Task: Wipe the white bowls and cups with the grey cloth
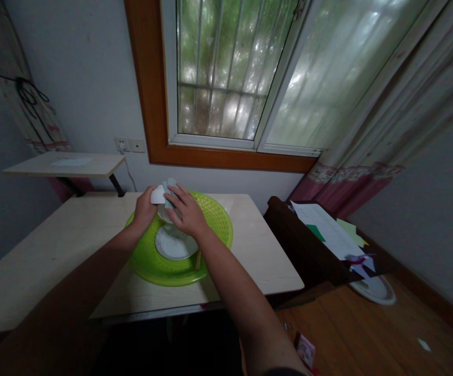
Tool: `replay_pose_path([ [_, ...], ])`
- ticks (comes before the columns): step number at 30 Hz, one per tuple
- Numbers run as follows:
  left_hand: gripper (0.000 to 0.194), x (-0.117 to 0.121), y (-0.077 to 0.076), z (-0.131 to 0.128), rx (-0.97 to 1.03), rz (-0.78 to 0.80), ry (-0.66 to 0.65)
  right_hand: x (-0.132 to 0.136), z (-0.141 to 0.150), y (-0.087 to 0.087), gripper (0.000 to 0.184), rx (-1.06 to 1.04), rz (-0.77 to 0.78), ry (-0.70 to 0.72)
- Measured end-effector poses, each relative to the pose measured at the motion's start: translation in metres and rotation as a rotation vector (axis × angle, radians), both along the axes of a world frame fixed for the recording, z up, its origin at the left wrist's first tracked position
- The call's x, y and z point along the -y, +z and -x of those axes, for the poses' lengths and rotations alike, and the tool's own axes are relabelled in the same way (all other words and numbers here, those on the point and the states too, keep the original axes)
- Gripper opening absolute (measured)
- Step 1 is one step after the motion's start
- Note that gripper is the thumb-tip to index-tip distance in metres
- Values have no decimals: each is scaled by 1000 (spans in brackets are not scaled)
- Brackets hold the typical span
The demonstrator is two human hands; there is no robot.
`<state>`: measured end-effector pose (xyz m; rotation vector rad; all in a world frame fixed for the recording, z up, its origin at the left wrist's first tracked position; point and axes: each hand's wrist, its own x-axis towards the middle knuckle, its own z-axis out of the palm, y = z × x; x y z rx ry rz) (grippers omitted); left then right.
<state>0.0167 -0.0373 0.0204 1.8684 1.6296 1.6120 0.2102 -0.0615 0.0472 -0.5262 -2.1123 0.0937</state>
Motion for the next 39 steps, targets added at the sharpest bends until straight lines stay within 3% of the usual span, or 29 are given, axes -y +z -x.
replay_pose_path([
  [4, 37, 0, 0, 0, 14, -9, -1, -10, -4, -5, 39, -168, 133, -24],
  [9, 41, 0, -1, 1, 46, 9, -29, -32, -9, -20, 45, -413, 468, -90],
  [13, 43, 2, 2, 0, 34, 70, -49, -43, -8, -31, 55, -471, 663, -69],
  [17, 41, 4, 4, -2, 44, 55, -80, -44, -6, -34, 62, -457, 717, -91],
  [27, 40, 1, 0, -1, 66, -14, -37, -33, -6, -28, 55, -436, 482, -124],
  [34, 39, 0, 0, 0, 25, -31, -16, -18, -7, -14, 44, -232, 195, -105],
  [39, 38, 2, 1, -1, -3, -1, -8, -6, -3, -6, 49, -74, 17, -79],
])
